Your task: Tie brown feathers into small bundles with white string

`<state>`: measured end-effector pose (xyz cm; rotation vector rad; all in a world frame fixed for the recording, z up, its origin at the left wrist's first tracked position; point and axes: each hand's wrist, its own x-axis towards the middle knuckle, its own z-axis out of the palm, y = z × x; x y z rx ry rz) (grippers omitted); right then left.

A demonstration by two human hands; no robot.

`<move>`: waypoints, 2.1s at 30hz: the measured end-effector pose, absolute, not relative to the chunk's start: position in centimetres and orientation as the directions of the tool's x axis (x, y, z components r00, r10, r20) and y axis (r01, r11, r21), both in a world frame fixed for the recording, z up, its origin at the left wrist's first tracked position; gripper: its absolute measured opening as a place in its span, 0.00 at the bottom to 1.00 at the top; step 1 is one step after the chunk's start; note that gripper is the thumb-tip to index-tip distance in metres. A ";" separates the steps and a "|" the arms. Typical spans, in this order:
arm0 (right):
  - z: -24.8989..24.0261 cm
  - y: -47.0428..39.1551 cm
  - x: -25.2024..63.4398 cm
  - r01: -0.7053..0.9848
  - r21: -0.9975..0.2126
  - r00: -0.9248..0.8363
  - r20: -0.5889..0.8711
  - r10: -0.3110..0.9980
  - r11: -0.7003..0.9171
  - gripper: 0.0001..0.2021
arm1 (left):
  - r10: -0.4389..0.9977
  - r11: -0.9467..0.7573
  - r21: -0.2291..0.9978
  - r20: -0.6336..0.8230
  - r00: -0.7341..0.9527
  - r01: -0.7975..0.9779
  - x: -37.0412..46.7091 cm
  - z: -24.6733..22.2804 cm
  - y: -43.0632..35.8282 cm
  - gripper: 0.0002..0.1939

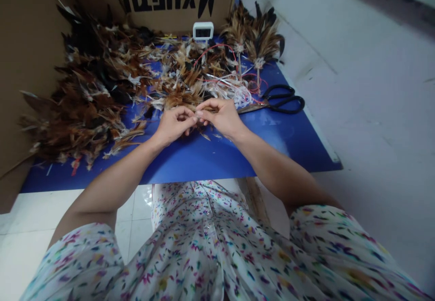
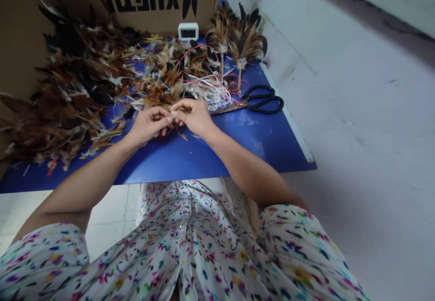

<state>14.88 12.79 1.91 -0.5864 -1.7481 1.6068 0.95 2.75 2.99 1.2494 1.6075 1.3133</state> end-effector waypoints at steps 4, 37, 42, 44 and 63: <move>1.7 12.9 14.8 -0.106 -0.981 -0.648 0.190 0.738 0.160 0.11 | 0.964 0.010 0.958 0.066 -0.257 0.285 0.9 3.0 2.6 0.11; 3.2 12.5 16.1 0.076 -0.795 -0.646 0.421 0.637 0.602 0.07 | 0.945 0.089 0.996 -0.091 -0.315 -0.020 0.2 3.2 2.5 0.17; 2.8 13.0 15.9 0.070 -0.827 -0.628 0.398 0.669 0.558 0.07 | 0.939 0.073 0.997 -0.061 -0.338 0.021 0.1 3.3 2.5 0.16; 2.6 13.1 15.9 0.058 -0.842 -0.621 0.390 0.680 0.536 0.07 | 0.938 0.055 0.997 -0.034 -0.346 0.050 0.1 3.3 2.5 0.17; 3.3 13.0 15.8 0.007 -0.905 -0.613 0.332 0.717 0.425 0.06 | 0.876 -0.001 0.976 0.107 -0.471 0.220 0.2 3.1 2.6 0.12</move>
